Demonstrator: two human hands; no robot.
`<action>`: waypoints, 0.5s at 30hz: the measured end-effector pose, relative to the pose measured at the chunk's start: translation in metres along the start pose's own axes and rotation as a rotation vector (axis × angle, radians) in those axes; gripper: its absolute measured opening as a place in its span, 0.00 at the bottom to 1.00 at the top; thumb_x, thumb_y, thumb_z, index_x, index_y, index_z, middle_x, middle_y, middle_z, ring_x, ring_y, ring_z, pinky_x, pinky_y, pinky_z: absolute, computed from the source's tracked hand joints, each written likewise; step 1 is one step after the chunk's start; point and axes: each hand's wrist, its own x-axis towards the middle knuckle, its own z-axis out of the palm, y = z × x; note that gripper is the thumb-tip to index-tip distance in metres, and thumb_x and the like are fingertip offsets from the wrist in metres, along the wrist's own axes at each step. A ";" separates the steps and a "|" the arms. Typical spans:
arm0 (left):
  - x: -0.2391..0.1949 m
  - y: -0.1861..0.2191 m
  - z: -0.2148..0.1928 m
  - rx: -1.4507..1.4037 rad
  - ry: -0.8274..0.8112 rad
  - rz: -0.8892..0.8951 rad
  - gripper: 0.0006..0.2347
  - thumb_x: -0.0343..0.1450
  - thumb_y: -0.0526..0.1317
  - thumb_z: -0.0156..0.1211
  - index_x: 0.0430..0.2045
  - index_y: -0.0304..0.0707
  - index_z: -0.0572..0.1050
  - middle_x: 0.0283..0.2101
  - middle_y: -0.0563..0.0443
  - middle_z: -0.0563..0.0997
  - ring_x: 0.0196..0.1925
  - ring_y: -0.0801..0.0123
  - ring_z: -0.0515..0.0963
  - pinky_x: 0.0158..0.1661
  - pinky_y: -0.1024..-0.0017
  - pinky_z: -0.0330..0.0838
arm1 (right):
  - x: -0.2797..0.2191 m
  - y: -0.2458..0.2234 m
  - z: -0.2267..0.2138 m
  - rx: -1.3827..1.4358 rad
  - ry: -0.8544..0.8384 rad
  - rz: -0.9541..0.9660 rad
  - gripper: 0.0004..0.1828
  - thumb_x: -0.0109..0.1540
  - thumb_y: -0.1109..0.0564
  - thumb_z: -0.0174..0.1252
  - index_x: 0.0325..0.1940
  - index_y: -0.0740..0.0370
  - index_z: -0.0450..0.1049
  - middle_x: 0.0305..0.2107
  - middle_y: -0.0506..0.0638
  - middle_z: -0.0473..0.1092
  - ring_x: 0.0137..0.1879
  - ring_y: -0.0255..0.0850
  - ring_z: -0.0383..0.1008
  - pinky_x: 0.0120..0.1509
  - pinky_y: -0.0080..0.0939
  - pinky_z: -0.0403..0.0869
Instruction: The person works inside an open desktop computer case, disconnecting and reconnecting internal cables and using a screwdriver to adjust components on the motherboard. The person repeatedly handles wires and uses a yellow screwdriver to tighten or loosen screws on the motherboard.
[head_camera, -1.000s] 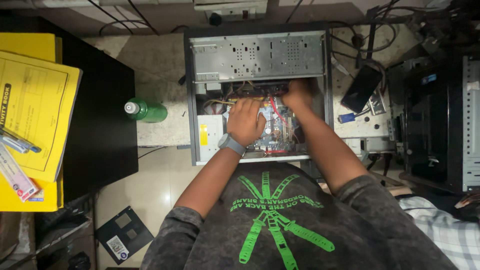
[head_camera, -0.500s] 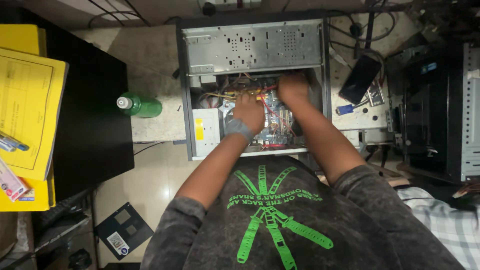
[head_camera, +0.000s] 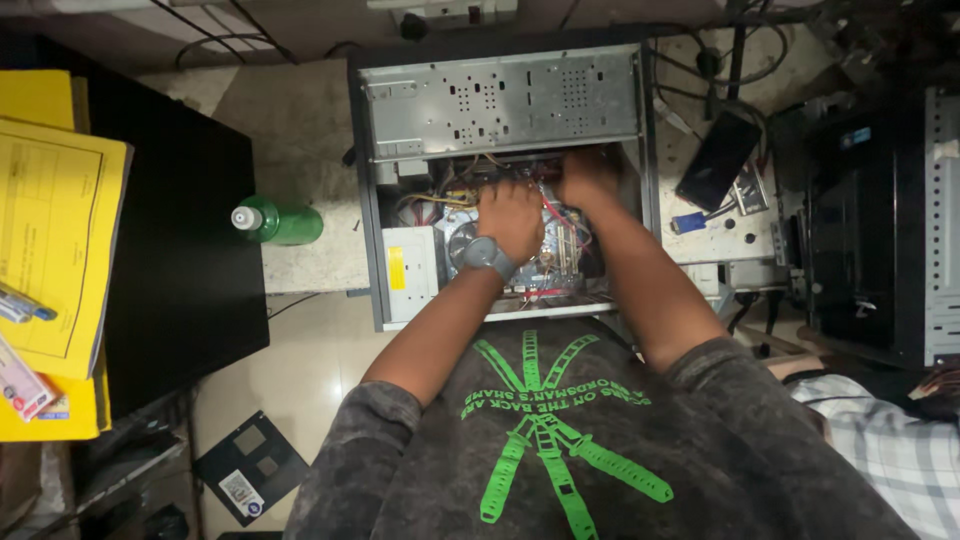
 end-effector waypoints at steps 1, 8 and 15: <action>0.001 -0.002 0.001 0.011 0.026 -0.005 0.19 0.63 0.41 0.58 0.45 0.32 0.78 0.47 0.41 0.80 0.52 0.51 0.75 0.51 0.52 0.65 | 0.001 0.001 0.002 -0.021 -0.016 0.015 0.25 0.57 0.45 0.64 0.54 0.60 0.78 0.53 0.63 0.73 0.59 0.58 0.75 0.59 0.57 0.75; 0.001 -0.016 0.005 -0.079 -0.029 0.056 0.20 0.62 0.46 0.61 0.45 0.38 0.79 0.55 0.42 0.76 0.58 0.46 0.69 0.53 0.47 0.63 | 0.013 0.021 0.023 0.055 0.100 0.024 0.20 0.58 0.48 0.64 0.51 0.58 0.79 0.49 0.61 0.75 0.56 0.57 0.77 0.60 0.54 0.75; 0.016 -0.008 0.013 -0.089 -0.149 0.099 0.28 0.63 0.51 0.62 0.57 0.39 0.74 0.62 0.43 0.72 0.62 0.43 0.65 0.58 0.36 0.56 | 0.019 0.014 0.028 0.261 0.103 0.195 0.29 0.54 0.43 0.69 0.54 0.59 0.76 0.50 0.61 0.74 0.56 0.57 0.75 0.58 0.53 0.75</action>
